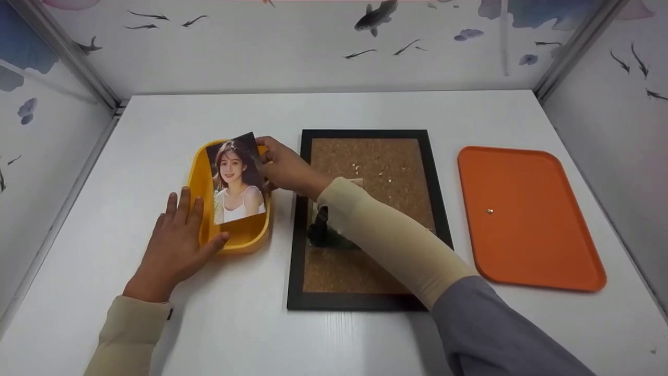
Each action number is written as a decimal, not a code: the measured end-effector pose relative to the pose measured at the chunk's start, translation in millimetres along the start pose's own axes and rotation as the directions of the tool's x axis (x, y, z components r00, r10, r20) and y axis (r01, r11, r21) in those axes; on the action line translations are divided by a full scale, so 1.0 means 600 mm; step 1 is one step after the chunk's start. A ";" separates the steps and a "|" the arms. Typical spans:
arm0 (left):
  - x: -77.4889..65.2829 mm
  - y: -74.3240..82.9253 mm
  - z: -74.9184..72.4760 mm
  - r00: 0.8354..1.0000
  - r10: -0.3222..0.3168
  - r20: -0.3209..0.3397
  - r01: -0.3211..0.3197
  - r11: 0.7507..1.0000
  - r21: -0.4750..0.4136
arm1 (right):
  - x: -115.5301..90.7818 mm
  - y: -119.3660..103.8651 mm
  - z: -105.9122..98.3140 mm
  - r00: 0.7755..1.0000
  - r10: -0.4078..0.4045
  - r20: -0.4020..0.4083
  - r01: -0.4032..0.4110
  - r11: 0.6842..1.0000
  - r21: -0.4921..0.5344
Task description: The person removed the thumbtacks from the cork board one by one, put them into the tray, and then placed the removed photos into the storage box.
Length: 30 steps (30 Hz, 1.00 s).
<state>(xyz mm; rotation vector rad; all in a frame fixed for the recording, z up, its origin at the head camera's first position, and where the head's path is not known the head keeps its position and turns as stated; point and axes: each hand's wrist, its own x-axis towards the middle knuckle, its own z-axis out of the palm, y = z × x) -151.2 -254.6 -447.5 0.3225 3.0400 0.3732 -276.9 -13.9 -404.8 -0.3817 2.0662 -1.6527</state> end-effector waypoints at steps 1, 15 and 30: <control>0.000 0.000 0.000 1.000 0.000 0.001 0.000 1.000 -0.001 | 0.001 0.000 0.002 1.000 0.003 0.004 -0.003 1.000 0.005; 0.000 0.005 -0.007 0.999 -0.021 0.027 0.021 1.000 -0.015 | 0.014 0.012 0.026 1.000 -0.009 0.004 0.009 1.000 0.007; 0.002 0.003 -0.003 1.000 -0.002 0.013 0.002 1.000 -0.017 | 0.018 0.011 0.045 0.998 -0.030 -0.060 0.025 0.997 -0.074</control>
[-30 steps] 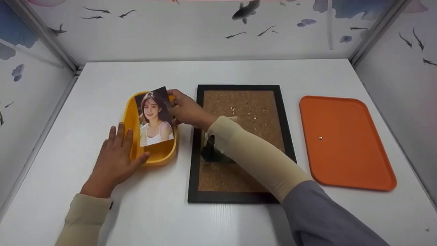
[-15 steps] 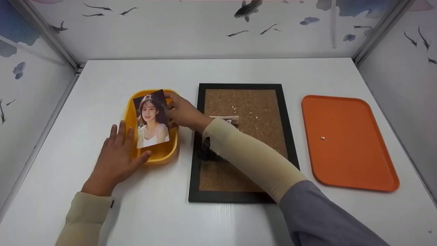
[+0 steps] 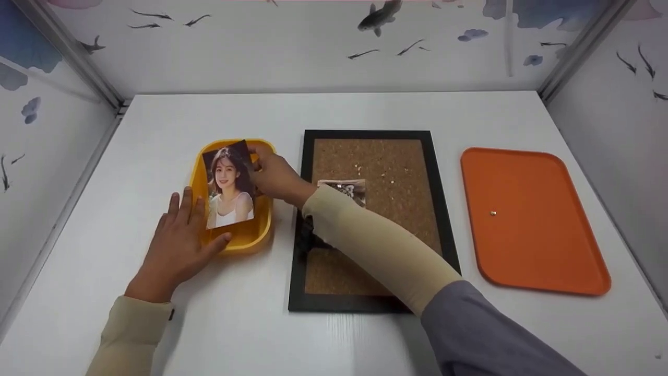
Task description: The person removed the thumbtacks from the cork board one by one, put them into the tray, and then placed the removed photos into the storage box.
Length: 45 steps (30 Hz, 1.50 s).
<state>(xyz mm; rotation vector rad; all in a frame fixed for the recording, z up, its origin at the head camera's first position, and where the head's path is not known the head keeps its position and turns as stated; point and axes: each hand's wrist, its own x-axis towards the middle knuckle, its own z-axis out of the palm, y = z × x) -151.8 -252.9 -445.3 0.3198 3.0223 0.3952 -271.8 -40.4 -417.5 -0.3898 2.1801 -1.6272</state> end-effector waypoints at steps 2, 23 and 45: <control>0.000 0.000 0.002 1.000 -0.002 0.001 0.002 1.000 0.001 | -0.001 0.000 0.003 1.000 0.011 -0.008 -0.011 1.000 -0.016; -0.001 -0.004 0.012 0.999 0.001 -0.040 -0.001 1.000 0.009 | -0.006 -0.012 0.025 0.997 0.074 -0.010 -0.074 0.983 -0.167; -0.001 -0.001 0.003 1.000 0.008 -0.026 -0.007 1.000 0.011 | -0.007 -0.016 0.031 0.997 0.060 0.051 -0.046 0.969 -0.243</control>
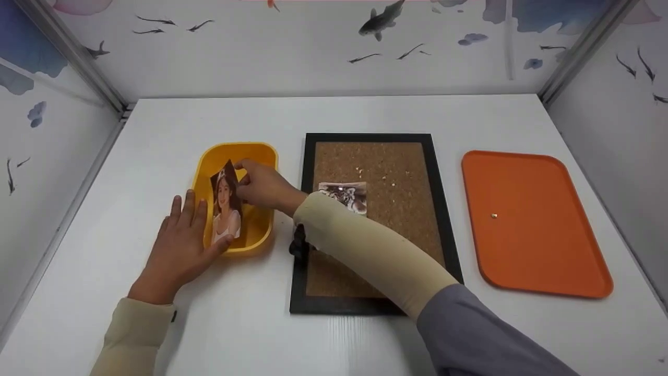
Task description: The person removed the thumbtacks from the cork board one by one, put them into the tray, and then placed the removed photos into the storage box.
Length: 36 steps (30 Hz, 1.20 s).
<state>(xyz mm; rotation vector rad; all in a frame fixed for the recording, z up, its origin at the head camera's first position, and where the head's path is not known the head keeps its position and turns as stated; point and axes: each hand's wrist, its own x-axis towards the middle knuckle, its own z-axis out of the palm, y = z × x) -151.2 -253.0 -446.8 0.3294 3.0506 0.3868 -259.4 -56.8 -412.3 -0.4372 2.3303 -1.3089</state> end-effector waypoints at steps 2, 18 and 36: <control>0.000 0.000 0.000 1.000 0.001 0.005 -0.002 1.000 0.005 | -0.002 -0.001 0.000 1.000 0.003 0.013 -0.002 1.000 -0.019; -0.002 -0.001 0.002 1.000 0.017 -0.014 -0.017 1.000 0.018 | -0.014 -0.003 -0.001 0.973 -0.212 0.088 0.222 0.779 -0.587; 0.000 0.000 0.000 1.000 0.007 -0.007 -0.007 1.000 -0.001 | -0.015 0.020 -0.013 0.974 -0.201 0.101 0.193 0.515 -0.835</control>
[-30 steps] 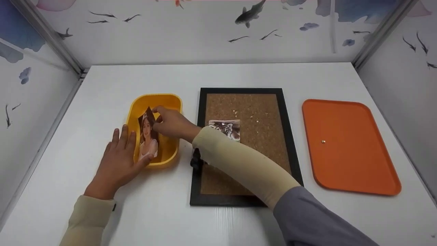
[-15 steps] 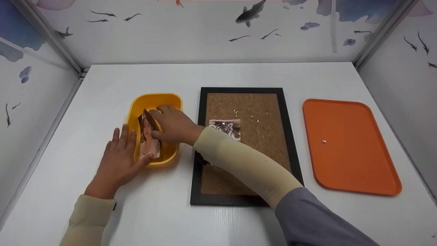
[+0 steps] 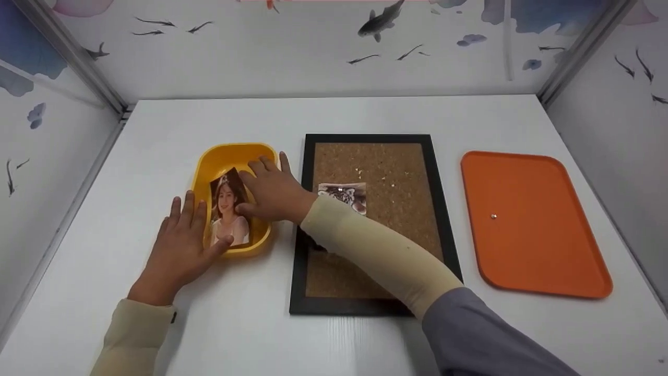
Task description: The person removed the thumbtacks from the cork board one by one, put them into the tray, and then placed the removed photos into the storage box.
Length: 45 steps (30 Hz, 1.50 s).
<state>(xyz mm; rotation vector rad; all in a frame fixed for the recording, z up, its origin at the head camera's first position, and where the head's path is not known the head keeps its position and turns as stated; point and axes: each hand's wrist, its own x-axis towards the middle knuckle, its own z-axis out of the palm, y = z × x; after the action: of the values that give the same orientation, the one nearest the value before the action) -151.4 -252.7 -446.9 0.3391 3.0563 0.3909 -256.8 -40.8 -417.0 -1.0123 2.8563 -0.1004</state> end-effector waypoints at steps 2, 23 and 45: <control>0.000 0.000 0.000 1.000 0.000 0.000 0.000 1.000 0.002 | 0.000 0.002 0.002 1.000 0.015 -0.004 -0.015 1.000 -0.010; 0.003 0.000 -0.001 1.000 0.001 -0.006 -0.001 1.000 0.008 | 0.003 0.010 0.014 0.992 0.117 0.052 -0.115 0.993 -0.037; 0.000 -0.002 0.001 1.000 -0.016 0.012 0.016 1.000 0.016 | -0.058 0.055 0.002 0.992 0.106 -0.063 -0.106 0.994 -0.011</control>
<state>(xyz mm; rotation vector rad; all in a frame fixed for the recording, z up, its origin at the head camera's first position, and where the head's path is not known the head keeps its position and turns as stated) -151.5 -253.9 -447.9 0.3162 3.0497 0.3630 -250.2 6.8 -418.5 -0.8727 2.9649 -0.1052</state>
